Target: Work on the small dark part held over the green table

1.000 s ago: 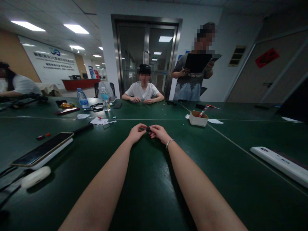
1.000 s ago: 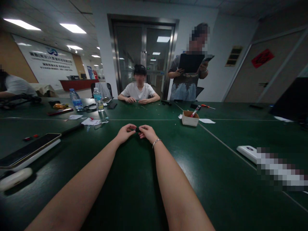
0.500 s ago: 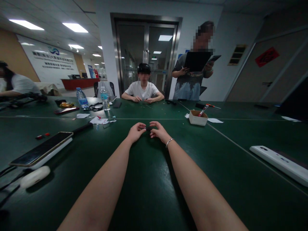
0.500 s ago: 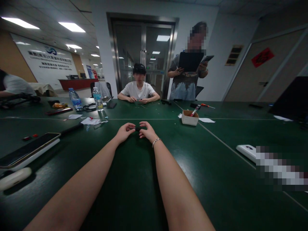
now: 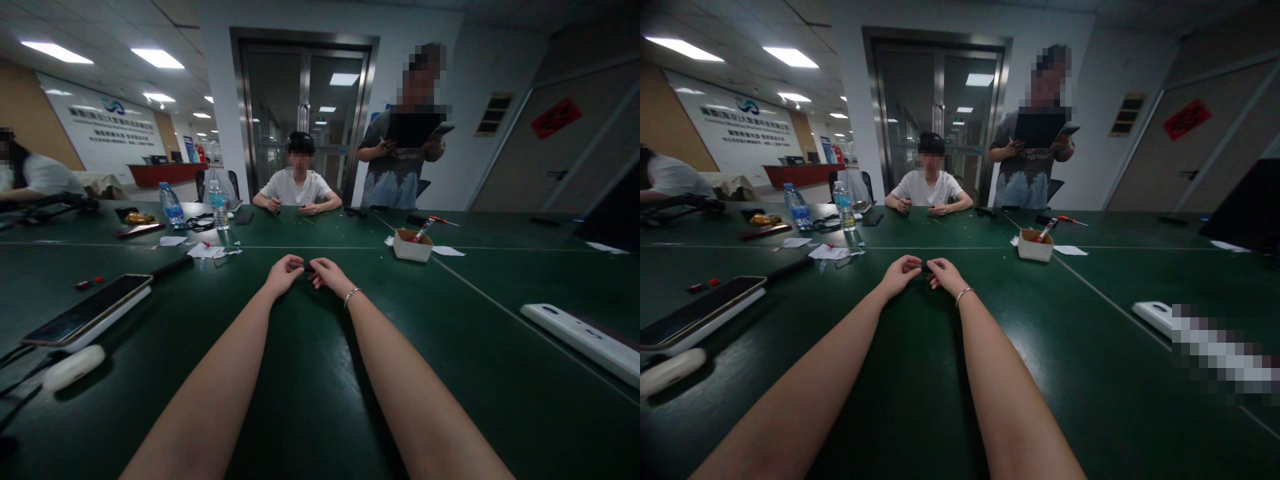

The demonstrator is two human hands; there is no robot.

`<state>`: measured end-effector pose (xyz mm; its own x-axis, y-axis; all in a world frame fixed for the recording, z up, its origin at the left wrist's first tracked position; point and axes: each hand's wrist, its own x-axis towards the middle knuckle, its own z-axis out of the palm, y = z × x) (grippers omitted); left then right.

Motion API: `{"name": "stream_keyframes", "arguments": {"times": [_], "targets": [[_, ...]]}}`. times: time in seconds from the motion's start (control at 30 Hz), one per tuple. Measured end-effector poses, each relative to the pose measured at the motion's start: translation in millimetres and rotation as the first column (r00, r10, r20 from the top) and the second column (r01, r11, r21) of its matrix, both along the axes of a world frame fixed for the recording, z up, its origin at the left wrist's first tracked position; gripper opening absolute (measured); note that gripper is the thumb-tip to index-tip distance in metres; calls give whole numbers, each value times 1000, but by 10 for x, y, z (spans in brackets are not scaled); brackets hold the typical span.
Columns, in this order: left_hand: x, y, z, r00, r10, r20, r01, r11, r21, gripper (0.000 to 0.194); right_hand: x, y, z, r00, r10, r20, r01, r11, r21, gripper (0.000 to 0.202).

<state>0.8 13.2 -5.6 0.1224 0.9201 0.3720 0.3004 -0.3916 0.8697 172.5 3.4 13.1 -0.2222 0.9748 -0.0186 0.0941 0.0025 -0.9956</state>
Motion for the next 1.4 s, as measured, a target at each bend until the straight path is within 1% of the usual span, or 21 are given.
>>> {"name": "stream_keyframes", "arguments": {"times": [0.07, 0.13, 0.2, 0.23, 0.33, 0.4, 0.5, 0.53, 0.67, 0.7, 0.8, 0.83, 0.93, 0.97, 1.0, 1.1, 1.13, 1.2, 1.3, 1.33, 1.4], "targets": [[5, -9, 8, 1000, 3, -4, -3, 1000, -9, 26, -9, 2, -2, 1000, 3, 11, -3, 1000, 24, 14], [8, -19, 15, 1000, 4, -7, -4, 1000, -13, 25, -6, 0, -8, 999, 17, -36, -15, 998, 64, 24], [11, -30, 23, 1000, 3, -11, -4, 1000, -14, 24, 0, 1, -14, 997, 14, -80, -9, 998, 62, 33], [11, -36, 28, 1000, 5, -13, -5, 1000, -13, 24, 0, 3, -17, 997, 1, -83, 2, 999, 44, 30], [12, -55, 44, 1000, 10, -16, -11, 1000, -17, 24, -10, 13, -20, 999, -25, -33, 24, 1000, -8, 12], [11, -63, 51, 1000, 14, -21, -15, 999, -28, 24, -15, 12, -17, 1000, -14, -28, 14, 1000, 1, 10], [8, -58, 44, 999, 12, -34, -13, 999, -31, 25, -12, -1, -3, 997, -12, -80, 14, 999, 30, 29], [6, -52, 37, 999, 11, -35, -12, 1000, -25, 25, -10, -6, 3, 996, -21, -87, 23, 999, 25, 31], [0, -38, 20, 999, 12, -30, -12, 1000, -19, 24, -8, -22, 20, 999, -31, -29, 31, 999, -14, 17], [0, -40, 22, 999, 13, -33, -14, 1000, -24, 24, -6, -23, 20, 999, -27, -27, 28, 1000, 2, 20], [4, -55, 39, 999, 22, -47, -23, 999, -29, 23, -3, -18, 15, 998, -31, -62, 34, 998, 48, 44], [6, -59, 44, 999, 24, -47, -25, 999, -24, 23, -5, -14, 13, 997, -31, -64, 34, 999, 35, 43], [16, -53, 42, 999, 22, -29, -22, 1000, -9, 21, -20, -7, 13, 1000, -11, -24, 11, 1000, -26, 18], [18, -45, 35, 999, 20, -25, -20, 1000, -11, 20, -25, -9, 15, 1000, -9, -18, 8, 1000, -23, 14], [19, -35, 24, 1000, 19, -23, -20, 1000, -19, 20, -28, -13, 17, 1000, -10, -21, 10, 1000, -7, 14], [12, -1, -16, 999, 15, -32, -16, 999, -41, 21, -25, -30, 23, 999, -12, -52, 14, 999, 43, 28], [7, 10, -29, 999, 10, -37, -11, 999, -43, 21, -22, -34, 24, 999, 0, -53, 2, 999, 44, 29], [-4, 28, -51, 999, -3, -49, 1, 999, -38, 22, -16, -35, 23, 999, 22, -45, -21, 999, 31, 23], [-15, 43, -69, 998, -17, -65, 14, 999, -42, 24, -9, -22, 15, 998, 10, -57, -9, 1000, 21, 9], [-15, 43, -69, 998, -18, -67, 16, 999, -43, 24, -6, -16, 11, 998, 4, -65, -3, 1000, 19, 7], [-12, 36, -61, 998, -20, -67, 17, 999, -46, 23, 4, -5, 3, 996, 8, -87, -6, 1000, 19, 12]]}}
